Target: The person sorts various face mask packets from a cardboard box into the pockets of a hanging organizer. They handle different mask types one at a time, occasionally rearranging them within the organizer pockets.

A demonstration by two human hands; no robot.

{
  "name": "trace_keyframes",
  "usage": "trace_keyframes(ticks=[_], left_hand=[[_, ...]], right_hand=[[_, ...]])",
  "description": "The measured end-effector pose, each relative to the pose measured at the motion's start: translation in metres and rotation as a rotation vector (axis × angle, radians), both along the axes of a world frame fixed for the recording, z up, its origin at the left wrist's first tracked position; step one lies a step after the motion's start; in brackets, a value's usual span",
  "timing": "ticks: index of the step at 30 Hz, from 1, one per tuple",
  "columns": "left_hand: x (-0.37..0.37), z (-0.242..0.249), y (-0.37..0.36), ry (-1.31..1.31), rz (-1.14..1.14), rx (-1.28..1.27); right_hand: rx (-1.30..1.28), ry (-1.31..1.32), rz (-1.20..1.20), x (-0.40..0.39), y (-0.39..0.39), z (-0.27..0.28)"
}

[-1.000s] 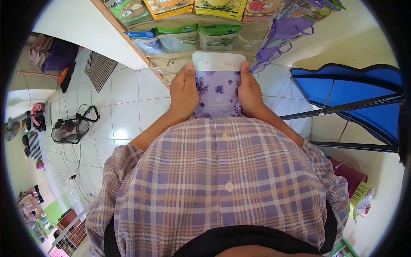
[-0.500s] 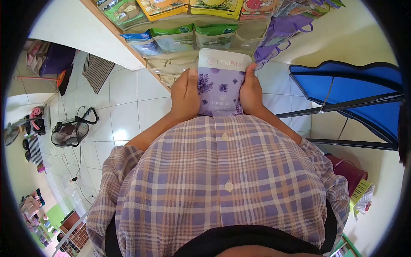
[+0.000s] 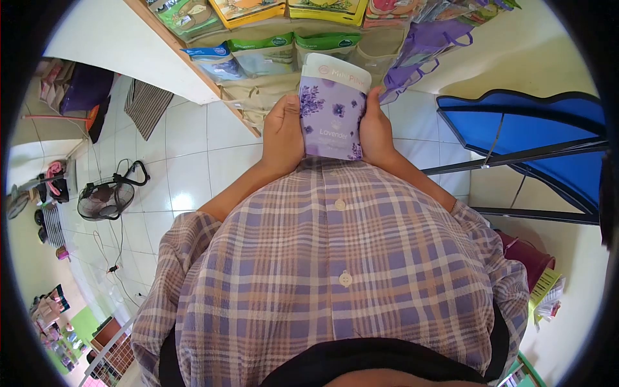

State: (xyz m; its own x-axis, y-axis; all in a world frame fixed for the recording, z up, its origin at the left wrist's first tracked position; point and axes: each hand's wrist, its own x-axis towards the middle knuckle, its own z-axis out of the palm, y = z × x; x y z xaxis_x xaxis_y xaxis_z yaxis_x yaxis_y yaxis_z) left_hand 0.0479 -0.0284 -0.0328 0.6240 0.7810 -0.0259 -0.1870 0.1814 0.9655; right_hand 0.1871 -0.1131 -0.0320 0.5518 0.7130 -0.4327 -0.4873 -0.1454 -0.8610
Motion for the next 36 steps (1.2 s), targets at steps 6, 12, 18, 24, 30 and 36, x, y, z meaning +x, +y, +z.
trace_keyframes(ticks=[6, 12, 18, 24, 30, 36], left_hand=[[-0.002, -0.003, -0.003, 0.07, 0.095, 0.136], [-0.001, -0.008, -0.005, 0.097, -0.003, 0.119], [0.004, -0.008, -0.004, -0.064, -0.023, 0.046], [0.001, -0.017, -0.003, -0.05, -0.14, 0.371], [0.003, -0.004, -0.001, 0.248, -0.293, 0.195], [0.011, 0.017, -0.018, 0.281, -0.071, 0.122]], right_hand=[[0.155, -0.34, -0.079, -0.015, -0.01, -0.017], [0.097, -0.285, -0.029, -0.011, -0.012, 0.01], [0.313, 0.474, 0.12, -0.002, -0.008, 0.003], [0.4, 0.302, 0.012, 0.008, -0.011, -0.008], [0.131, -0.369, -0.24, 0.014, -0.013, -0.039], [0.103, -0.451, -0.155, -0.015, -0.01, -0.003]])
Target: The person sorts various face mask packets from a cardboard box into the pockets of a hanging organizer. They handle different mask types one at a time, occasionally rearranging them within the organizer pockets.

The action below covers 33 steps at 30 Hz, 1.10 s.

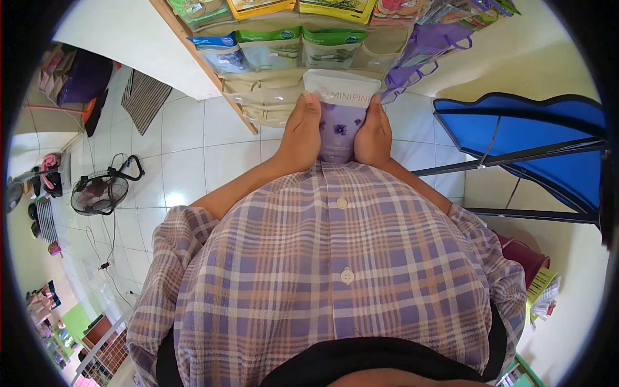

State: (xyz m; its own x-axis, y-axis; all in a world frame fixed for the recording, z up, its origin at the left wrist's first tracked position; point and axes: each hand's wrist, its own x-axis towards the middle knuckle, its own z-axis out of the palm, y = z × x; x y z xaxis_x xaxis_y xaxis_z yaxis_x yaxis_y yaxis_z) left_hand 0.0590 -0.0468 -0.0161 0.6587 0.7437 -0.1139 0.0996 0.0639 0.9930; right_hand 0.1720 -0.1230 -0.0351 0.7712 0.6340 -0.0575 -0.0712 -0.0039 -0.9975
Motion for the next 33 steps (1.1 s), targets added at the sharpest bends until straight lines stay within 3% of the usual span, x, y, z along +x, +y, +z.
trace_keyframes(ticks=[5, 8, 14, 18, 20, 24, 26, 29, 30, 33], left_hand=[[-0.004, -0.005, 0.007, -0.061, -0.006, 0.094], [0.001, -0.013, 0.009, -0.258, 0.137, 0.102], [0.001, -0.032, 0.016, -0.201, 0.212, 0.33], [0.004, -0.026, 0.013, -0.257, 0.239, 0.283], [-0.001, -0.026, 0.013, -0.175, 0.17, 0.432], [-0.001, -0.026, 0.013, -0.228, 0.135, 0.397], [0.0, -0.034, 0.016, -0.185, 0.147, 0.258], [0.009, -0.065, 0.034, -0.235, 0.224, 0.12], [0.011, -0.065, 0.045, -0.238, 0.222, 0.119], [0.007, -0.048, 0.071, -0.138, 0.213, 0.253]], right_hand=[[0.022, -0.044, 0.172, 0.001, -0.001, 0.005], [0.021, -0.041, 0.143, -0.003, 0.001, 0.009], [0.085, -0.031, 0.069, -0.003, 0.006, -0.005], [0.033, -0.068, 0.062, -0.004, 0.006, -0.001], [0.033, 0.062, 0.08, 0.002, 0.009, -0.016], [-0.06, 0.101, 0.181, 0.014, 0.011, -0.037], [0.135, 0.564, 0.246, 0.007, 0.013, -0.029], [0.108, 0.636, 0.237, 0.004, 0.024, -0.023], [0.108, 0.633, 0.235, 0.01, 0.032, -0.026], [0.188, 0.282, 0.325, 0.025, 0.051, -0.018]])
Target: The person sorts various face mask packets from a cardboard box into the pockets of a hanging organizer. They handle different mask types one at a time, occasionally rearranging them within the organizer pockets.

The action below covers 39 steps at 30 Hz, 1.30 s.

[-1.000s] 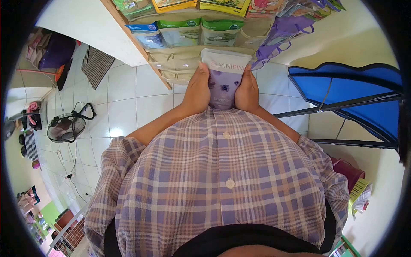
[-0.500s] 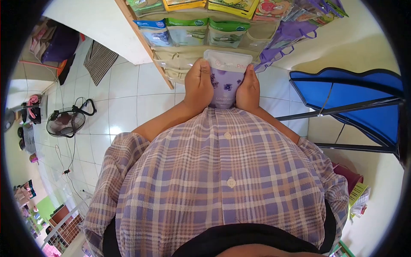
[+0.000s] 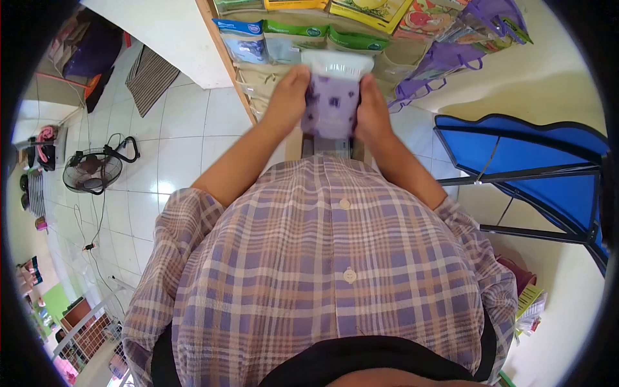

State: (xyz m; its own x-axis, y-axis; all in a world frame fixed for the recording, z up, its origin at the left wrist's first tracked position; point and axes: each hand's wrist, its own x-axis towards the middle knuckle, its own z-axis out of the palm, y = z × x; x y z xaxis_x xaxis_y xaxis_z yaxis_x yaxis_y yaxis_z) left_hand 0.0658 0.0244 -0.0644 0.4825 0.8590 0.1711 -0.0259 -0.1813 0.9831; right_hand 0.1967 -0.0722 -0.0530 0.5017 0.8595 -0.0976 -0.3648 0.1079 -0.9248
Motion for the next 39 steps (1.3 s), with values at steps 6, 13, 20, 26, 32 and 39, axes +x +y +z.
trace_keyframes(ticks=[6, 13, 20, 26, 32, 39], left_hand=[[-0.005, 0.076, 0.043, 0.037, -0.232, 0.109], [-0.02, 0.104, 0.04, 0.24, -0.277, 0.028], [-0.021, 0.078, 0.046, 0.273, -0.142, 0.03], [-0.028, 0.057, 0.057, 0.18, -0.077, -0.027], [-0.034, 0.034, 0.068, 0.099, -0.039, -0.031], [-0.029, -0.009, 0.073, -0.173, -0.091, -0.011]], right_hand=[[0.187, 0.033, 0.247, 0.042, 0.031, 0.044], [0.047, -0.213, 0.638, 0.087, 0.025, 0.058], [-0.257, -0.316, 0.187, 0.037, 0.025, 0.063], [-0.173, -0.148, 0.115, 0.02, 0.039, 0.043], [0.016, 0.063, 0.093, 0.007, 0.052, 0.0], [0.042, -0.035, 0.072, 0.015, 0.062, -0.018]])
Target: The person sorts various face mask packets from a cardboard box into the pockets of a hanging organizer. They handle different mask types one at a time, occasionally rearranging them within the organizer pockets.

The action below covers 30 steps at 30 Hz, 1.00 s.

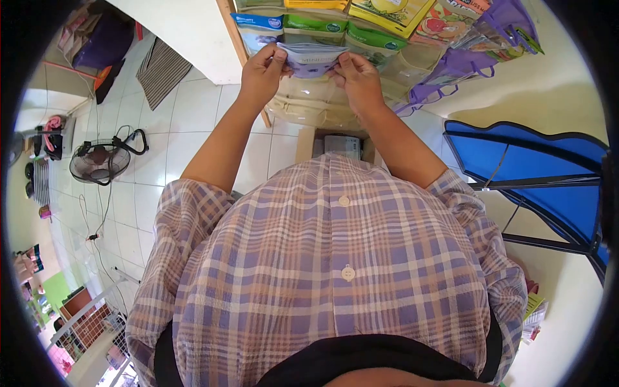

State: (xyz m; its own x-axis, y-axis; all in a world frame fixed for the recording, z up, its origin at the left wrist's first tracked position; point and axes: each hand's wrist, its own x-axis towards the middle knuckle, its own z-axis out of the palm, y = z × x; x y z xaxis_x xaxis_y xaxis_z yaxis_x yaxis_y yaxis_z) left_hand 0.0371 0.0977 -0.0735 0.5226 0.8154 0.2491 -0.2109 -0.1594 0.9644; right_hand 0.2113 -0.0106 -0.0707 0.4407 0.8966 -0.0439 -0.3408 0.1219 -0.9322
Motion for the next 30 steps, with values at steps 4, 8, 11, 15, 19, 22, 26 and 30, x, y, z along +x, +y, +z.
trace_keyframes(ticks=[4, 8, 11, 15, 19, 22, 26, 30], left_hand=[[0.009, -0.014, 0.002, -0.093, -0.003, -0.021], [0.011, -0.027, 0.006, -0.066, 0.01, -0.114], [0.008, -0.029, 0.008, -0.021, 0.049, -0.152], [0.001, -0.03, 0.017, 0.034, 0.074, -0.15], [-0.003, -0.025, 0.017, 0.136, 0.088, -0.123], [0.0, -0.025, 0.013, 0.244, 0.117, -0.05], [0.0, -0.032, 0.012, 0.255, 0.178, -0.069], [0.001, -0.028, 0.009, 0.33, 0.209, 0.025]], right_hand=[[0.112, -0.013, -0.051, 0.003, 0.004, -0.017], [0.071, -0.072, -0.041, 0.005, 0.006, -0.02], [0.012, -0.246, -0.068, 0.0, 0.006, -0.018], [0.067, -0.48, -0.064, 0.001, 0.009, -0.03], [-0.024, -0.654, -0.067, 0.007, 0.016, -0.04], [-0.11, -0.972, -0.137, 0.009, 0.013, -0.037], [-0.123, -1.171, -0.153, 0.008, 0.01, -0.029], [-0.345, -1.289, -0.081, 0.01, 0.006, -0.021]])
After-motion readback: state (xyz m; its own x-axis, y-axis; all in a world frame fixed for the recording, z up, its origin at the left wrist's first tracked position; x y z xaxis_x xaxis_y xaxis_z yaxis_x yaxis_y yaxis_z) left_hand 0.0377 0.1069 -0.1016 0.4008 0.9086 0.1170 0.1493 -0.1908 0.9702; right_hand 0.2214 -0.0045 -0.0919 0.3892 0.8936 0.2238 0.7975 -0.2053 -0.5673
